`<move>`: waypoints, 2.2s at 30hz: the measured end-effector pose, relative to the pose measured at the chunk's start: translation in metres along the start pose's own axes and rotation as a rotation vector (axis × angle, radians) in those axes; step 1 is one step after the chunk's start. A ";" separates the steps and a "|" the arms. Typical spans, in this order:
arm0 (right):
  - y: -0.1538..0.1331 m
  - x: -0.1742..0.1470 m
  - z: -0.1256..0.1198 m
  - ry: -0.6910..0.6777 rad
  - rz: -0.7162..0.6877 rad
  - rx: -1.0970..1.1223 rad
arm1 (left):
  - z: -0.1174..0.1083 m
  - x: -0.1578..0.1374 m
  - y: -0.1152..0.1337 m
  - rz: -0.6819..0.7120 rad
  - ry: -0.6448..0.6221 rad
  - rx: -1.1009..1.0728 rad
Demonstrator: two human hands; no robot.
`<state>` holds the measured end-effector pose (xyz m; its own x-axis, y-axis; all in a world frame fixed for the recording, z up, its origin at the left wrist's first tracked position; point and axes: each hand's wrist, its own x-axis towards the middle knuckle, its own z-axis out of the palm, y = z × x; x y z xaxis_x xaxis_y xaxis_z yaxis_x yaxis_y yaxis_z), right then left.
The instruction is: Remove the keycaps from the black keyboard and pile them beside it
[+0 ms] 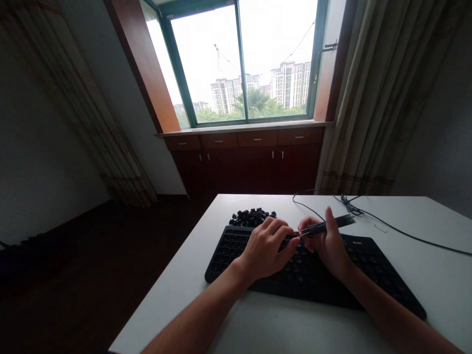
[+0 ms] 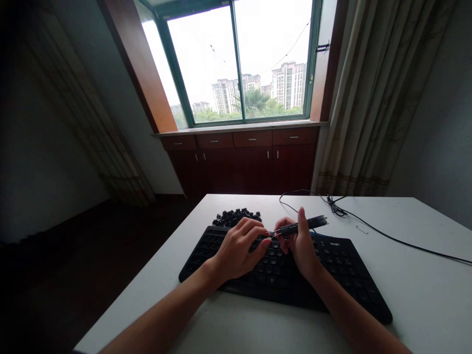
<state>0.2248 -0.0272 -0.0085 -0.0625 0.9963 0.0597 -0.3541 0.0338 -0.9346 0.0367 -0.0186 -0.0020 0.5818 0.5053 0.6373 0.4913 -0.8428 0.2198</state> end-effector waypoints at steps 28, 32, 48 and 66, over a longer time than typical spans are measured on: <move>0.003 0.004 -0.002 0.272 -0.207 -0.056 | 0.007 -0.001 -0.005 -0.048 -0.176 0.101; 0.002 0.004 0.001 0.229 -0.243 0.001 | 0.008 -0.001 -0.003 -0.027 -0.189 0.088; -0.032 0.013 -0.024 0.261 -0.034 0.256 | 0.011 -0.001 0.000 -0.018 -0.180 0.018; -0.022 0.003 -0.011 0.113 -0.057 -0.004 | -0.010 0.002 0.003 0.012 -0.290 -0.019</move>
<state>0.2423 -0.0239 0.0087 0.0630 0.9953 0.0734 -0.3501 0.0909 -0.9323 0.0331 -0.0219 0.0070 0.7498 0.5251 0.4026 0.4730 -0.8509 0.2288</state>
